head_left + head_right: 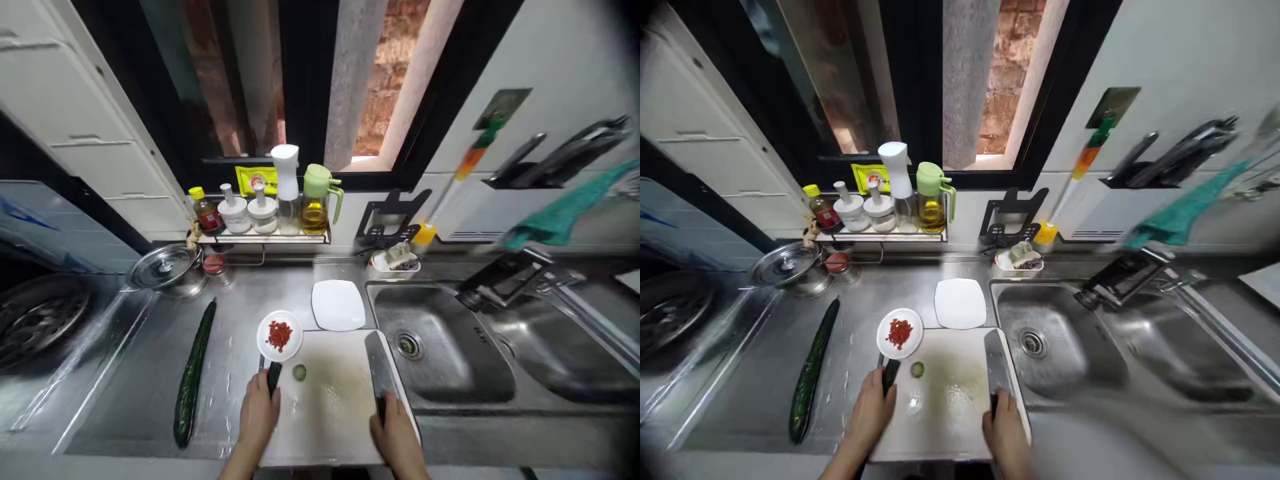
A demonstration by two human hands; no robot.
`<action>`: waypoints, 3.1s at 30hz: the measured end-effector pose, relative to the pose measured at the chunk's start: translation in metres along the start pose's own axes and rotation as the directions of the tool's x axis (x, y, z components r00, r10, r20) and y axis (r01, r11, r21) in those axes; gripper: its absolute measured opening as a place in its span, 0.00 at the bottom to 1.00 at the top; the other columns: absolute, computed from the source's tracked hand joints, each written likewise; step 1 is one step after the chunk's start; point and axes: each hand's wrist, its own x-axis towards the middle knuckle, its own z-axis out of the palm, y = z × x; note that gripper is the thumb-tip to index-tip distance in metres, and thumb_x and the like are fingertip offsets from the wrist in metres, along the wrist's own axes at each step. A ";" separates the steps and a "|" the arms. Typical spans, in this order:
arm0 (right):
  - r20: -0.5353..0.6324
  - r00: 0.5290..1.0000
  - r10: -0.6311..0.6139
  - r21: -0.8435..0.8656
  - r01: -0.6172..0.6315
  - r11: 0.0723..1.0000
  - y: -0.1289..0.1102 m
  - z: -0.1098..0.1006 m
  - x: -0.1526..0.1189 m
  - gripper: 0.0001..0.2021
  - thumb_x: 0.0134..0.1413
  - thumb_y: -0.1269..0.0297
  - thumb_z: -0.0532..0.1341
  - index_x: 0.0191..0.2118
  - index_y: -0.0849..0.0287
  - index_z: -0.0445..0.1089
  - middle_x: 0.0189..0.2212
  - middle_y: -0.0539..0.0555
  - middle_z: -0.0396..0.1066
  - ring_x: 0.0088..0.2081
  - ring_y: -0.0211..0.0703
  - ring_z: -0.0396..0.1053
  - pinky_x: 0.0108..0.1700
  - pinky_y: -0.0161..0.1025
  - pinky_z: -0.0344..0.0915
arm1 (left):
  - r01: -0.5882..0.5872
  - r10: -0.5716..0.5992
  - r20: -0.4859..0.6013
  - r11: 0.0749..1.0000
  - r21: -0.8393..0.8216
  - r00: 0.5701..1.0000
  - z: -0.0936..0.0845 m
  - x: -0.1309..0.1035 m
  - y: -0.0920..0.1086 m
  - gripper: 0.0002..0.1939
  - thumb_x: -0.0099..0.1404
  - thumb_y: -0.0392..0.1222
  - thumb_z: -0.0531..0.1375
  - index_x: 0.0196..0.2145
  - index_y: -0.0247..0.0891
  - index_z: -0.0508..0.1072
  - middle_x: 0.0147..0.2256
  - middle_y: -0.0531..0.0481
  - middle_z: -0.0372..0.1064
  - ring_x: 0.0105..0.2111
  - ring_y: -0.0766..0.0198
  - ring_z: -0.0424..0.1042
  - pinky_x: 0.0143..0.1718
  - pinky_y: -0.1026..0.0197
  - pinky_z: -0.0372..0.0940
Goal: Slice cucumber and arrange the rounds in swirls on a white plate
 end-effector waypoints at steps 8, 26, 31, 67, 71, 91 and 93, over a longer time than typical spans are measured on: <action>0.050 0.996 -0.072 0.052 0.069 0.996 0.016 0.002 0.003 0.20 0.51 0.73 0.47 0.51 0.67 0.60 0.44 0.62 0.66 0.45 0.47 0.67 0.49 0.39 0.59 | -0.434 0.428 0.077 0.896 0.094 0.900 0.018 0.006 0.041 0.33 0.56 0.20 0.45 0.58 0.39 0.59 0.56 0.43 0.61 0.56 0.58 0.61 0.55 0.52 0.60; 0.194 0.976 -0.101 0.168 0.069 0.983 0.055 -0.015 0.013 0.25 0.48 0.73 0.49 0.54 0.63 0.62 0.53 0.61 0.64 0.56 0.46 0.60 0.57 0.39 0.53 | -0.193 0.178 0.349 0.981 0.007 0.920 0.016 0.032 0.073 0.23 0.58 0.23 0.47 0.48 0.36 0.68 0.43 0.43 0.64 0.46 0.60 0.63 0.51 0.58 0.55; 0.220 0.971 -0.093 0.157 0.058 0.986 0.059 -0.018 0.015 0.26 0.49 0.72 0.49 0.56 0.64 0.61 0.54 0.62 0.63 0.57 0.46 0.59 0.57 0.38 0.53 | -0.058 0.076 0.367 0.996 -0.061 0.927 0.009 0.034 0.075 0.22 0.56 0.25 0.48 0.48 0.35 0.66 0.43 0.43 0.65 0.47 0.61 0.64 0.50 0.61 0.56; 0.022 0.997 -0.074 0.531 0.050 0.846 0.031 -0.030 -0.006 0.17 0.54 0.48 0.49 0.40 0.54 0.64 0.32 0.57 0.74 0.35 0.50 0.73 0.38 0.39 0.66 | 0.063 -0.048 0.058 0.951 -0.304 0.997 0.008 0.000 0.012 0.19 0.64 0.41 0.50 0.52 0.35 0.64 0.47 0.40 0.66 0.48 0.55 0.68 0.51 0.51 0.64; 0.139 0.974 -0.176 0.506 0.083 0.858 0.023 -0.039 0.000 0.17 0.56 0.49 0.50 0.38 0.55 0.65 0.28 0.55 0.73 0.32 0.48 0.72 0.35 0.38 0.66 | -0.139 0.224 0.155 0.893 -0.427 0.962 0.010 -0.001 0.052 0.21 0.62 0.38 0.51 0.54 0.39 0.65 0.48 0.41 0.66 0.51 0.56 0.66 0.54 0.51 0.61; 0.326 0.933 -0.151 0.193 0.091 0.977 0.005 -0.042 0.025 0.34 0.42 0.82 0.47 0.58 0.58 0.59 0.52 0.60 0.64 0.46 0.44 0.69 0.47 0.37 0.61 | -0.196 0.301 0.232 0.901 -0.387 0.925 0.035 -0.005 0.131 0.20 0.64 0.37 0.49 0.53 0.40 0.66 0.51 0.41 0.64 0.53 0.55 0.63 0.55 0.48 0.61; 0.332 0.932 -0.146 0.166 0.095 0.982 0.004 -0.037 0.030 0.33 0.44 0.82 0.47 0.58 0.57 0.59 0.48 0.59 0.69 0.43 0.45 0.71 0.43 0.37 0.63 | -0.219 0.316 0.223 0.901 -0.374 0.922 0.038 -0.006 0.131 0.19 0.65 0.39 0.50 0.53 0.40 0.66 0.53 0.41 0.62 0.55 0.54 0.61 0.56 0.47 0.60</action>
